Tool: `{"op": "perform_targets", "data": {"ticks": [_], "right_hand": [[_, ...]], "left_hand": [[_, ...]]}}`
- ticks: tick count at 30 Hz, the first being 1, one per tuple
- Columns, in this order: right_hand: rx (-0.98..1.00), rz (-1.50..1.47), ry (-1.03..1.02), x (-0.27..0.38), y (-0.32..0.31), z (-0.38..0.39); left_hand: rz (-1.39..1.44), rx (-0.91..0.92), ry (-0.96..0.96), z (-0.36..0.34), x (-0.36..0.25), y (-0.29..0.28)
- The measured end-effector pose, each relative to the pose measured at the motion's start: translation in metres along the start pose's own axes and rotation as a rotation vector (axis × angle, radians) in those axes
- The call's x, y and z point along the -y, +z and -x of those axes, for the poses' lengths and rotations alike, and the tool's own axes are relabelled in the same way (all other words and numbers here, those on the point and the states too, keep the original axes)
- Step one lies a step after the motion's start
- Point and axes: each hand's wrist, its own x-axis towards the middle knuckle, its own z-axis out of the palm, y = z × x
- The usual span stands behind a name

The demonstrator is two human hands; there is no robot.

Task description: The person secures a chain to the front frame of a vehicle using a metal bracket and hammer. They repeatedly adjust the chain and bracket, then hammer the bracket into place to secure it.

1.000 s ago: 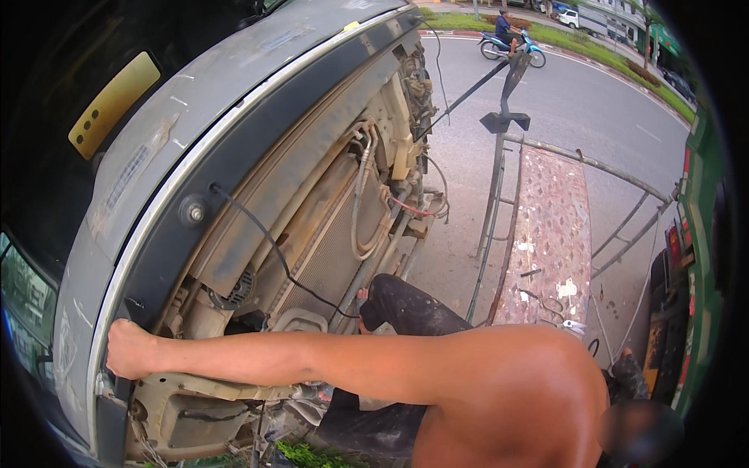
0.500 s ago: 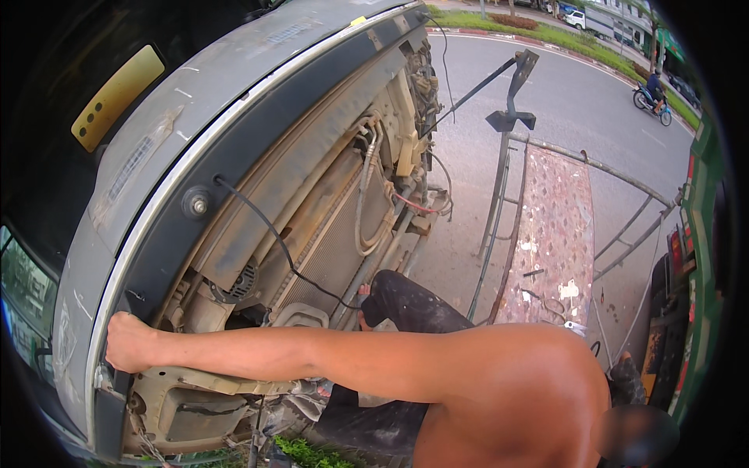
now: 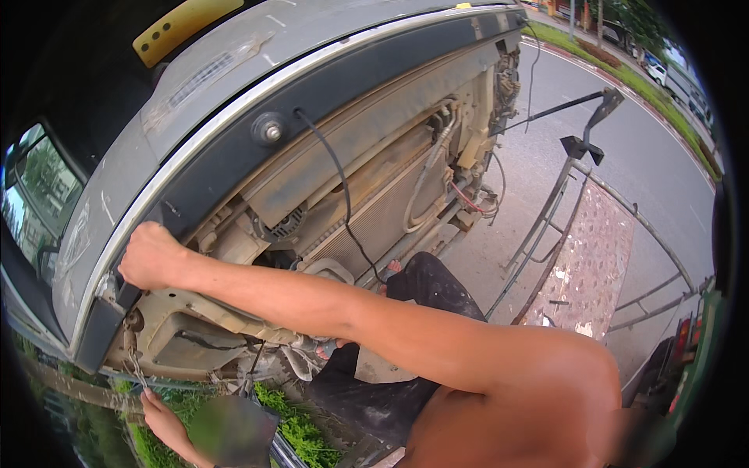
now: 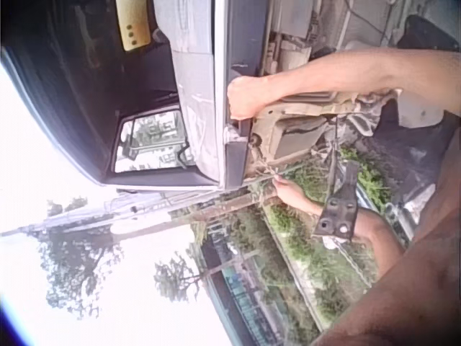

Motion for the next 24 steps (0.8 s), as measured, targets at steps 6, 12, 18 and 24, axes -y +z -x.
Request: {"op": "perform_targets", "data": {"ticks": [6,12,18,24], "right_hand": [[0.216,0.157,-0.037,-0.028,-0.017,0.009],[0.216,0.235,-0.037,0.007,-0.042,0.0],[0.284,0.29,-0.059,0.006,-0.039,0.0],[-0.264,-0.075,-0.133,0.029,-0.025,0.064]], "left_hand": [[0.028,-0.006,0.013,-0.004,-0.038,0.024],[0.021,0.034,-0.078,0.016,-0.034,-0.013],[0.075,0.048,-0.076,0.016,-0.032,-0.01],[0.126,-0.004,-0.049,0.018,-0.029,-0.007]]}}
